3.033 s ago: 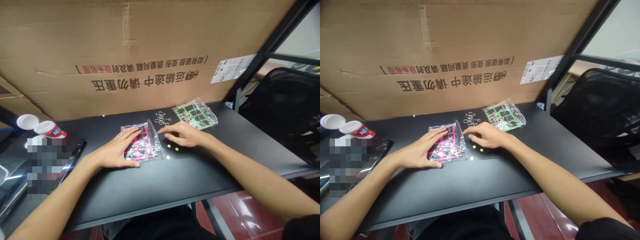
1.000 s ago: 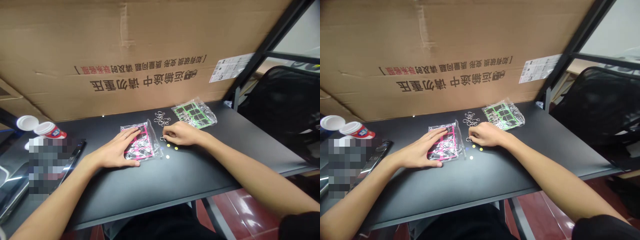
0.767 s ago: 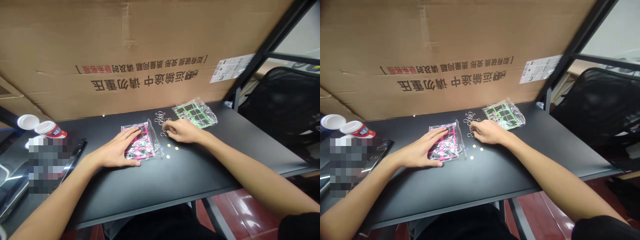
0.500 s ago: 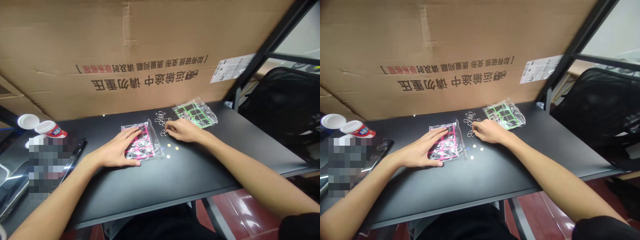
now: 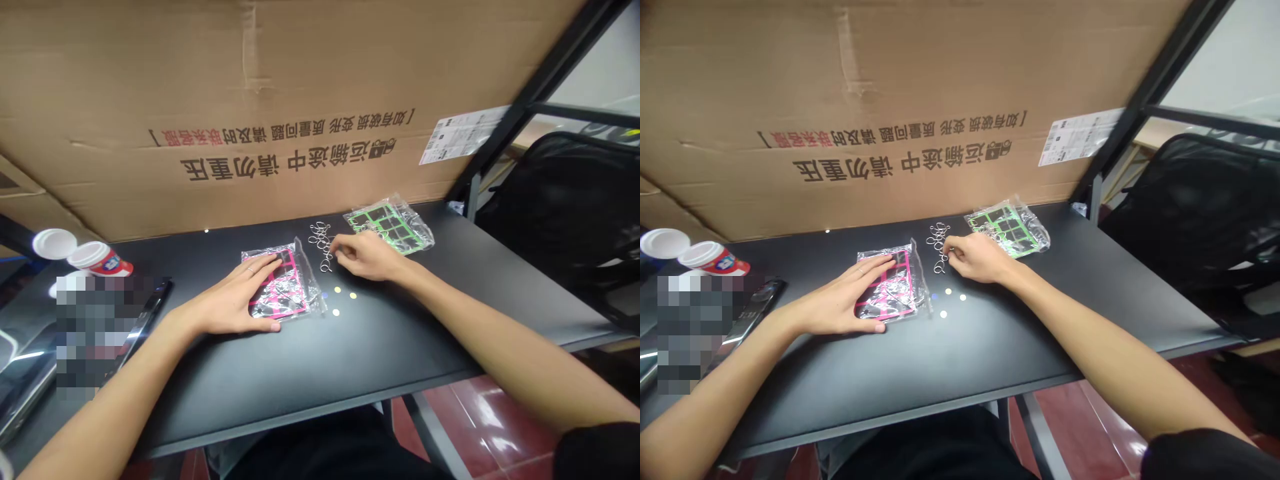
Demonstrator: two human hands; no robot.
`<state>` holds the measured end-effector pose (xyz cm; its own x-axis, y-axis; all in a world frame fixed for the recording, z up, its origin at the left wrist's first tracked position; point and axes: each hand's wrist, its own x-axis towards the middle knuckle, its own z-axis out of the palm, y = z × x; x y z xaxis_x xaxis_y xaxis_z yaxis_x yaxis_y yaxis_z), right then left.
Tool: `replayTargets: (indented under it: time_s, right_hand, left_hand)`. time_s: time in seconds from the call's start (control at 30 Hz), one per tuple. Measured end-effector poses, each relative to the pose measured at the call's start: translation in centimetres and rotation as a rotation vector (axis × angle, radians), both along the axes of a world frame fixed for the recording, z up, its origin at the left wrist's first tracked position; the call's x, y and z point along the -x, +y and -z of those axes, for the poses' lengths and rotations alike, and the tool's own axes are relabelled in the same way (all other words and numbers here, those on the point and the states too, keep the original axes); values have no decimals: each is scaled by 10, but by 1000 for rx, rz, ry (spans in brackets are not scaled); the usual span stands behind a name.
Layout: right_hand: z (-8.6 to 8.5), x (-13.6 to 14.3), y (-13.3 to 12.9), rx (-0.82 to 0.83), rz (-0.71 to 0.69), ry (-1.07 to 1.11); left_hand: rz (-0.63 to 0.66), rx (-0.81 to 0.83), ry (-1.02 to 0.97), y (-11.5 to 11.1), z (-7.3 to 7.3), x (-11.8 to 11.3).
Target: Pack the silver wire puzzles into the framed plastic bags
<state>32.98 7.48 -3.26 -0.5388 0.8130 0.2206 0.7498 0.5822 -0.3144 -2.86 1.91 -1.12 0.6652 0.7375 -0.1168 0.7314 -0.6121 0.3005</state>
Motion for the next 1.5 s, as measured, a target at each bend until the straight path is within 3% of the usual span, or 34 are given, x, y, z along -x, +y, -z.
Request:
replayTargets:
  time_s: [0.2,0.4,0.57,0.63,0.8,0.93,1.33,1.5]
  right_hand:
    - [0,-1,-1,-4,21,-92]
    - [-3,2,-5,67,-215,-21]
    - [-2,0,-4,-20,-60,-120]
    - [-2,0,-6,-40,-143,-71]
    - [-6,11,-25,83,-553,116]
    - [-10,19,-35,155,-645,101]
    - [-16,18,-36,125,-602,-53]
    - [-10,5,-17,59,-361,-134]
  left_hand:
    - [-7,6,20,0,-2,-1]
    - [11,3,1,0,-2,1]
    - [22,-7,-6,0,-1,2]
    - [18,-4,-4,-1,-1,2]
    - [13,2,-3,0,1,1]
    - [6,11,2,0,2,2]
    - [9,14,-8,1,1,0]
    - [10,14,-12,1,2,2]
